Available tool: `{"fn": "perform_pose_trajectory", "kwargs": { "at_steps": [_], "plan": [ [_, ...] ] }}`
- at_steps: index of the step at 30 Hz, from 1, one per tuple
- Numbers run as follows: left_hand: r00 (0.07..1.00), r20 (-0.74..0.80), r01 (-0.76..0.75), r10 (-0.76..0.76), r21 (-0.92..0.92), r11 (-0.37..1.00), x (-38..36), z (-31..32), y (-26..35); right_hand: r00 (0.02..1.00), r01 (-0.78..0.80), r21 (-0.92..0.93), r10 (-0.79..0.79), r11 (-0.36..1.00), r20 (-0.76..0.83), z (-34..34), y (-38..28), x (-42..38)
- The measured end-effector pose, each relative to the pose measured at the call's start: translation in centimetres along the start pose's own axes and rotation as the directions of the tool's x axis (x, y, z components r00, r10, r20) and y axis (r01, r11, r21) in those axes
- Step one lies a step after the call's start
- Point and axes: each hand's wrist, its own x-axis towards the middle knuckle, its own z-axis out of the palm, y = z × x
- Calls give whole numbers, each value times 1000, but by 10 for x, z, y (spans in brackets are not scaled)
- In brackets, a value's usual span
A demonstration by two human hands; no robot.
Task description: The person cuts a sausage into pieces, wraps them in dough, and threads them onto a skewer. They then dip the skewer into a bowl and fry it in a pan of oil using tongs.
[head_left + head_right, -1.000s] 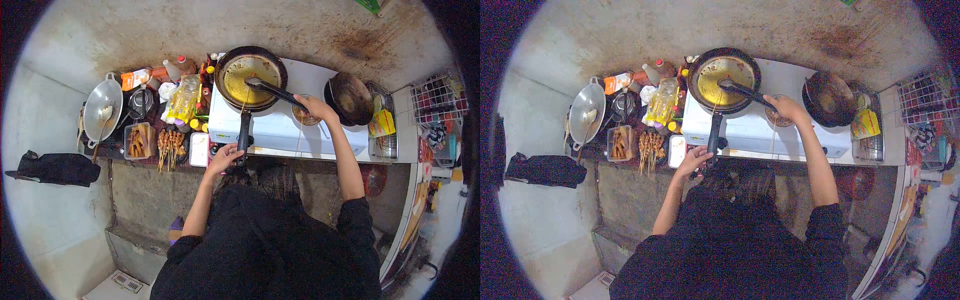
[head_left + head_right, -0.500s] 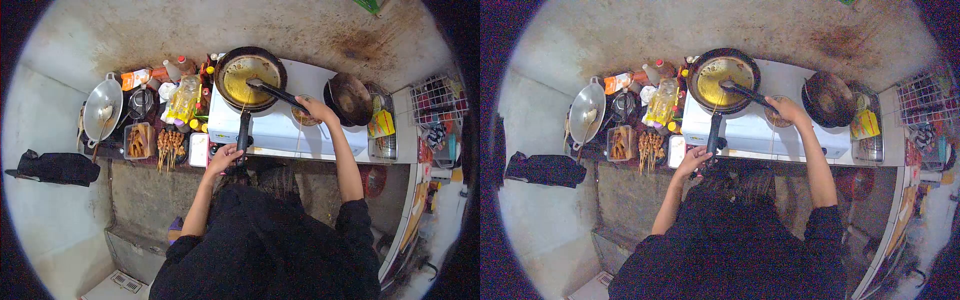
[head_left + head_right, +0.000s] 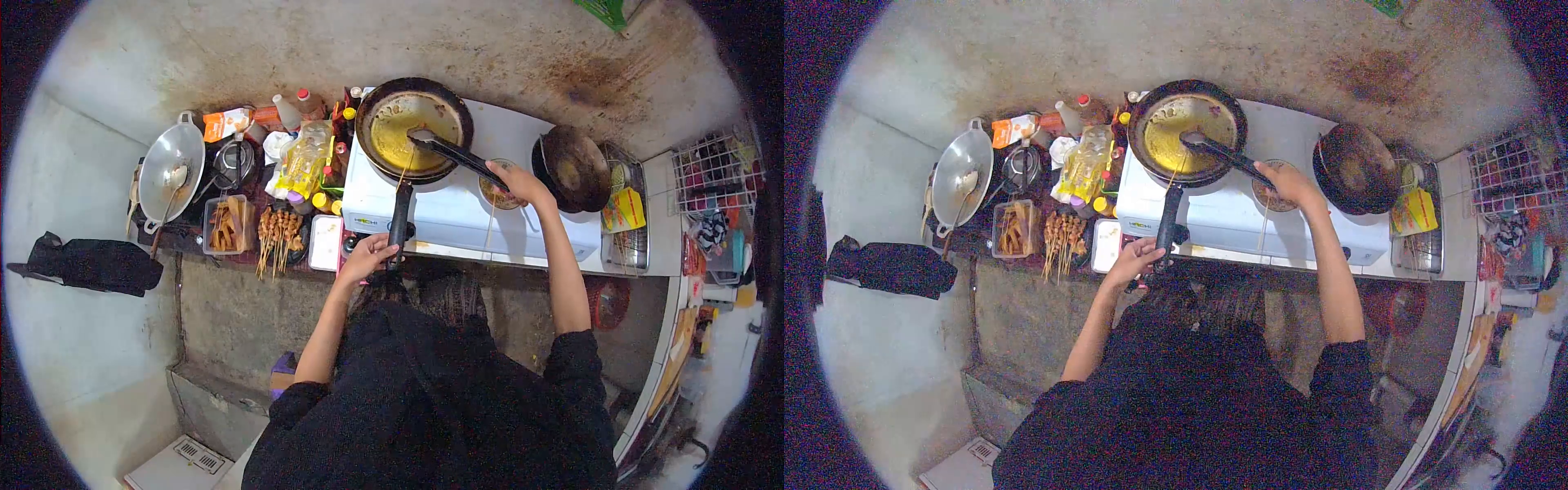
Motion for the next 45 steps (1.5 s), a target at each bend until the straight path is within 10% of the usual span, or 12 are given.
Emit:
{"fn": "perform_pose_trajectory", "kwargs": {
  "at_steps": [8,28,45],
  "plan": [
    [1000,-8,6,-6,-38,999,-6,4,7,992,101,-10,-101,995,-69,5,7,8],
    [998,-20,-61,61,30,998,0,2,-3,975,-210,-14,211,978,66,-8,-15,1],
    [998,-30,-56,58,67,996,-1,1,-2,994,-84,-174,96,981,60,-10,-27,-8]
  ]
}}
